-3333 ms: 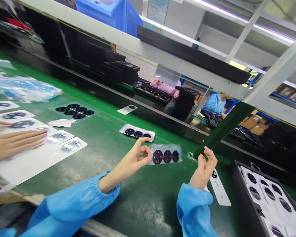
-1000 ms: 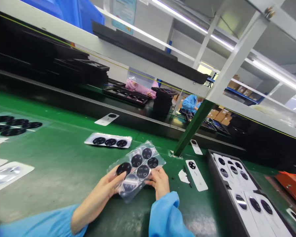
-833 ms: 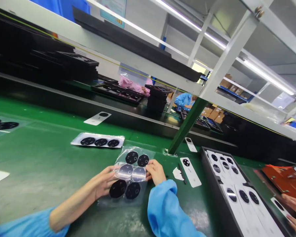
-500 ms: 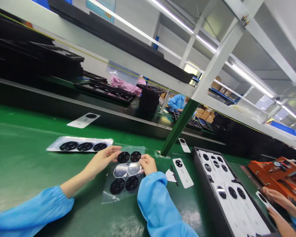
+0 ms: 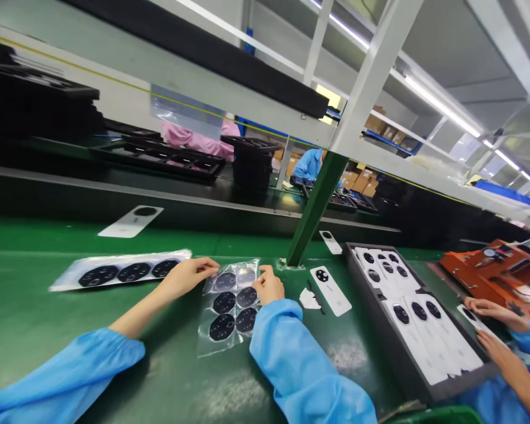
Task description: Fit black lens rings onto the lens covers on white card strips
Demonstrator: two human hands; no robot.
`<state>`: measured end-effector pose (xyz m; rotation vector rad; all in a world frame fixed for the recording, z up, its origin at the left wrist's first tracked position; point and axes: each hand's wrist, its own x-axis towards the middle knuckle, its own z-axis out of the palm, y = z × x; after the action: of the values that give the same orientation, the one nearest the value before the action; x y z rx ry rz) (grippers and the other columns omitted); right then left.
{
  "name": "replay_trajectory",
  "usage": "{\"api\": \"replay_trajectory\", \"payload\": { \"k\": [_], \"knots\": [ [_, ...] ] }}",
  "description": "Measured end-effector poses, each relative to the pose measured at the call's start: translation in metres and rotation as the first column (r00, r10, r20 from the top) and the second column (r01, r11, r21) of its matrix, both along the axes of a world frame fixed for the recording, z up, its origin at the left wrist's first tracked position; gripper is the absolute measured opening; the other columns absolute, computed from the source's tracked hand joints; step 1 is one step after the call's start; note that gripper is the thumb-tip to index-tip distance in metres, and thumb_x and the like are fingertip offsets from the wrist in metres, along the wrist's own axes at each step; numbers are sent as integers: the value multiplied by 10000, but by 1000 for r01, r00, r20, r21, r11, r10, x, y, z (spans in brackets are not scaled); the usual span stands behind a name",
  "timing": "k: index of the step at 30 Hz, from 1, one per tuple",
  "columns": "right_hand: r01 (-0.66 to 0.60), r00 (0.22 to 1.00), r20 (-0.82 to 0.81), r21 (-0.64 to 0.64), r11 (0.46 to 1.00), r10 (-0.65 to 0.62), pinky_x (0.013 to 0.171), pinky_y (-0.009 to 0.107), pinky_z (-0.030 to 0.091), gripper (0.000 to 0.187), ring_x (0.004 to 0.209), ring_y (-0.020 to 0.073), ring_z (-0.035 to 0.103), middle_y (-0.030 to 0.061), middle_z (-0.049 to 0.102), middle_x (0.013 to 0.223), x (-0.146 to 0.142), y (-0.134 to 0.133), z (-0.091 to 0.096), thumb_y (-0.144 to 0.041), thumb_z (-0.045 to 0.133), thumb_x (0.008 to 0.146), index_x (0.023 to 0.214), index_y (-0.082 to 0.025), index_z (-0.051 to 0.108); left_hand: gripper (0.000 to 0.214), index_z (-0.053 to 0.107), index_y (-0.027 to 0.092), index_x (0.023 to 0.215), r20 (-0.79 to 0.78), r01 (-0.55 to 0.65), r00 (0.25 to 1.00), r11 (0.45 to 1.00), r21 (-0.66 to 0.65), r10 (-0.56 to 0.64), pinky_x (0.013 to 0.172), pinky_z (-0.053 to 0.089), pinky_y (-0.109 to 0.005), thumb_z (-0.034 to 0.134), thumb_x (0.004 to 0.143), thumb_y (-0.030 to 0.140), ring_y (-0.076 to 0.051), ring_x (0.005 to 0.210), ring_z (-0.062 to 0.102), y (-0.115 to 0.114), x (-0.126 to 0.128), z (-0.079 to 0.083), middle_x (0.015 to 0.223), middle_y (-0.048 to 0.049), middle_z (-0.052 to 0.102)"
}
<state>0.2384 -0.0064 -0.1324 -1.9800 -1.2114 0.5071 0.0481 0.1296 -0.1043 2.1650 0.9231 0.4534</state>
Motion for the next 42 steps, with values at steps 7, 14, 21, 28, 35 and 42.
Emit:
{"api": "replay_trajectory", "payload": {
  "k": [7,14,21,28,35,42],
  "knots": [
    [-15,1000,-22,20,1000,15,704,332,532,273,812,149,616,51,611,1021,7,-2,-13,-312,537,896,1119,-153,548,263,569,145,1084,34,130,991,984,-125,-127,831,499,-405,533,893,324,-204,965,593,4,-8,1,1108,-69,591],
    [-69,997,-16,23,997,70,665,309,530,269,746,132,619,38,625,957,15,-2,-19,-325,535,896,1095,-144,555,292,537,149,1136,83,117,991,978,-171,-104,808,510,-400,537,892,311,-198,946,598,6,-9,-6,1123,-77,579],
    [-82,995,54,41,996,80,616,292,498,291,594,110,583,-14,621,789,16,-3,-20,-330,564,851,1092,-168,539,296,535,153,1142,67,91,994,986,-139,-82,813,508,-403,537,892,313,-201,958,592,7,-4,-12,1137,-79,572],
    [-115,978,183,88,990,97,744,341,471,269,919,186,578,47,524,1128,-1,8,-5,-342,573,790,1041,-243,565,298,534,152,1142,12,95,995,993,-76,-94,806,511,-400,538,892,313,-198,950,594,3,0,-17,1132,-79,573],
    [-240,947,229,38,970,225,857,407,467,223,977,189,571,63,594,1102,-32,55,-15,-335,542,886,1022,-167,597,297,535,156,1143,9,67,998,998,8,-67,816,506,-405,535,893,316,-201,964,589,-5,4,-19,1143,-81,569],
    [-254,948,206,29,967,243,846,410,488,253,981,194,583,68,586,1136,-29,73,-30,-322,541,890,1091,-173,578,294,535,156,1142,22,70,997,997,21,-71,810,509,-400,534,894,314,-198,954,592,-2,3,-19,1138,-80,571]
  ]
}}
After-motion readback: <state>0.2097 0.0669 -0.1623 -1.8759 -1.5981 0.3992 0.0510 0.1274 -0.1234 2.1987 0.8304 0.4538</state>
